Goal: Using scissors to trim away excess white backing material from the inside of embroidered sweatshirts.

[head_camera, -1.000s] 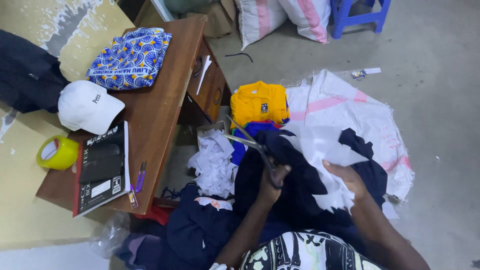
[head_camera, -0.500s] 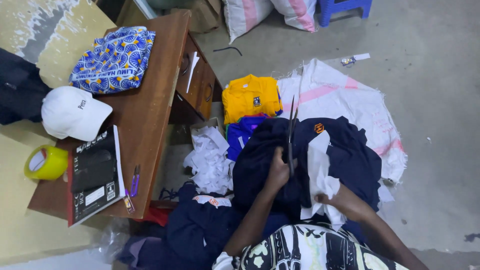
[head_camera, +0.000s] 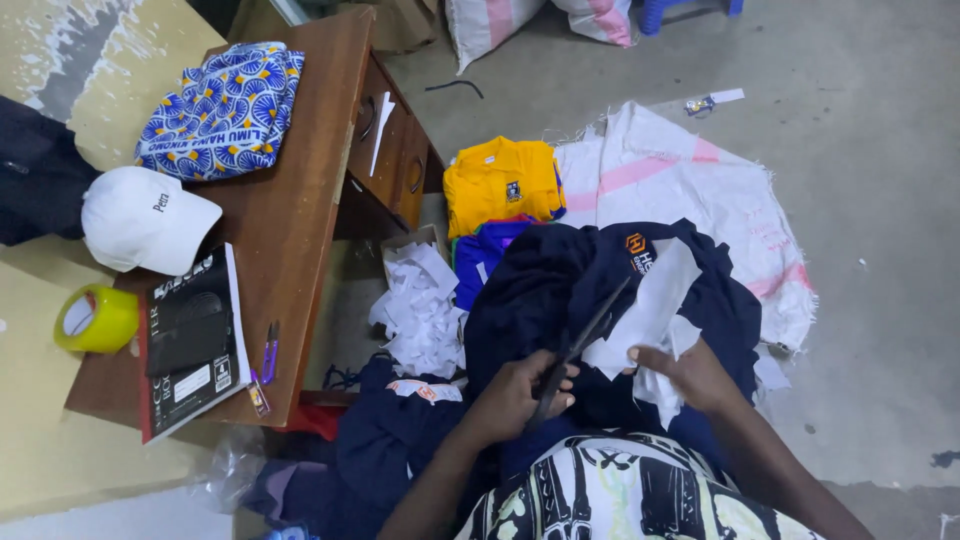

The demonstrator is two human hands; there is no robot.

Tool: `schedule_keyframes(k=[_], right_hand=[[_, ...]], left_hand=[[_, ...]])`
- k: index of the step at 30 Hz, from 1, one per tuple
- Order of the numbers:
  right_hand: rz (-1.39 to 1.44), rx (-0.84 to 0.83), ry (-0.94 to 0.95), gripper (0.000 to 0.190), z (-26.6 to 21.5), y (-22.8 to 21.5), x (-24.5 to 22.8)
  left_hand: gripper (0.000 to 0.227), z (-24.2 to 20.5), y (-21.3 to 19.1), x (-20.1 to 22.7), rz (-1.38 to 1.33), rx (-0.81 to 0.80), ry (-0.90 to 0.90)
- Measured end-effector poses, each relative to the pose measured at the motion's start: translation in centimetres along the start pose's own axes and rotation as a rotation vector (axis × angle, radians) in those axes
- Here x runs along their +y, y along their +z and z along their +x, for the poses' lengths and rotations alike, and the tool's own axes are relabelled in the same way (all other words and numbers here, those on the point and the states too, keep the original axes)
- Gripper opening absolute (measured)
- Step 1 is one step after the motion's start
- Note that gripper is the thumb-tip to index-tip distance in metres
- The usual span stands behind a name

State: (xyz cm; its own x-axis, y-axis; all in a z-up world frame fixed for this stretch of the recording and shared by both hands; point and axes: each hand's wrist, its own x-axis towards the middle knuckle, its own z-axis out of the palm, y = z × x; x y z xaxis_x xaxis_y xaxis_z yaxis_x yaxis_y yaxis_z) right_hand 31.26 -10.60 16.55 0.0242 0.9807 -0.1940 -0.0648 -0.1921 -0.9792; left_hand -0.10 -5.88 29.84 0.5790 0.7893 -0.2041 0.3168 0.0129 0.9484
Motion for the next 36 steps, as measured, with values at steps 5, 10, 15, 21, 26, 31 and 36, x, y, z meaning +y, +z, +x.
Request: schedule_keyframes(k=[5, 10, 15, 21, 26, 31, 36], right_hand=[[0.046, -0.039, 0.110, 0.050, 0.2, 2.0, -0.3], [0.314, 0.051, 0.234, 0.075, -2.0, 4.7, -1.7], [0.342, 0.131, 0.225, 0.076, -1.1, 1.3, 3.3], [-0.062, 0.030, -0.120, 0.040, -1.4, 0.8, 0.1], [0.339, 0.226, 0.206, 0.053, -1.2, 2.7, -6.2], [0.192, 0.185, 0.084, 0.056, -1.3, 1.4, -7.3], [0.137, 0.205, 0.126, 0.055, -2.0, 1.9, -8.1]], left_hand=[[0.045, 0.6, 1.0, -3.8, -0.424, 0.065, -0.056], [0.030, 2.6, 2.4, -3.3, -0.712, -0.028, 0.214], [0.026, 2.7, 4.3, -7.5, -0.547, -0.009, 0.119], [0.028, -1.1, 5.5, -2.9, -0.323, -0.182, -0.066], [0.021, -2.9, 0.7, -3.1, 0.002, -0.219, -0.080], [0.025, -6.4, -2.8, -4.1, 0.396, -0.583, -0.160], [0.020, -8.0, -3.2, -5.4, 0.487, -0.586, -0.231]])
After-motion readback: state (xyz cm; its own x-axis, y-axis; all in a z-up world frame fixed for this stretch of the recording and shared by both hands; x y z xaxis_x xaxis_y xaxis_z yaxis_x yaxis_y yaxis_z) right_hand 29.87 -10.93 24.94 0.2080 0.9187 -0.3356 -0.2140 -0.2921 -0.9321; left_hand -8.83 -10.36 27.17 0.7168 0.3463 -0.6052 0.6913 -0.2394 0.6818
